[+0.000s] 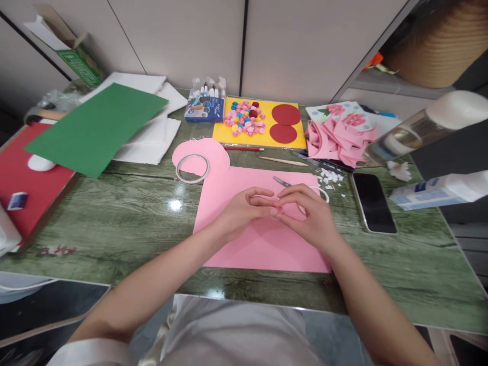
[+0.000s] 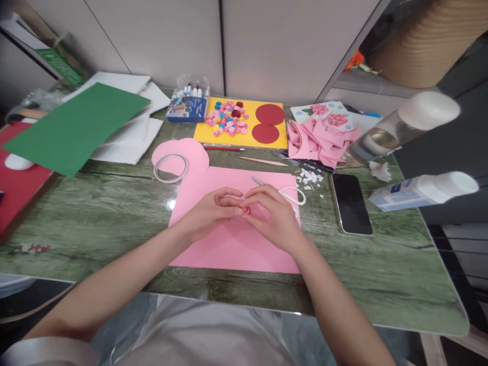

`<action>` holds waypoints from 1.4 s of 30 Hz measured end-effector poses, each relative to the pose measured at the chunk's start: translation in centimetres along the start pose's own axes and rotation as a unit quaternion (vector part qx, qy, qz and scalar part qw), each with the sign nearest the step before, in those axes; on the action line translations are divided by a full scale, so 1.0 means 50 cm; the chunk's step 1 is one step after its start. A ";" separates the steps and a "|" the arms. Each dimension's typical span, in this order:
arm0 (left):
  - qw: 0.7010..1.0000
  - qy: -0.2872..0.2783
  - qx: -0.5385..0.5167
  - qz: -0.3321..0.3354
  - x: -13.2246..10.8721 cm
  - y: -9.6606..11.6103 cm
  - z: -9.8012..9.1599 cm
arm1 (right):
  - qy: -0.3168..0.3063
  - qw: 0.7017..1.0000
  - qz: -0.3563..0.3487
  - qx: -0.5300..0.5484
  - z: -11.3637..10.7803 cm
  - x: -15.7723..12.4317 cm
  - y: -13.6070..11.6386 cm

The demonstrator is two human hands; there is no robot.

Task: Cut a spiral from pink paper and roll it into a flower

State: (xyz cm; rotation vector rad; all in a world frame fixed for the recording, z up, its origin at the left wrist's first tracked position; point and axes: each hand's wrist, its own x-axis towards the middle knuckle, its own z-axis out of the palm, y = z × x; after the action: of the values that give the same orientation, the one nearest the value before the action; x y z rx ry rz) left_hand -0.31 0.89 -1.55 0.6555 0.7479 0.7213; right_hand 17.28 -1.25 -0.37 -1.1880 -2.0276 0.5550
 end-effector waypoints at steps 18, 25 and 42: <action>0.972 0.012 0.200 0.121 0.000 0.019 -0.008 | -0.035 0.992 0.094 0.071 0.000 0.004 0.007; 0.963 -0.001 0.237 0.127 0.000 0.020 -0.009 | -0.034 0.988 0.107 0.103 0.006 0.001 0.011; 0.982 0.078 0.138 0.102 -0.003 0.005 0.008 | 0.043 0.991 0.112 0.055 0.027 -0.001 0.003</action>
State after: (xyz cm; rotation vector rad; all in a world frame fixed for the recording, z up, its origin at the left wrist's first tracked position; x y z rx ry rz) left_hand -0.17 0.83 -1.07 0.9442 0.9451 0.8719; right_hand 16.38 -1.24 -1.40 -1.3584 -1.7791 0.7032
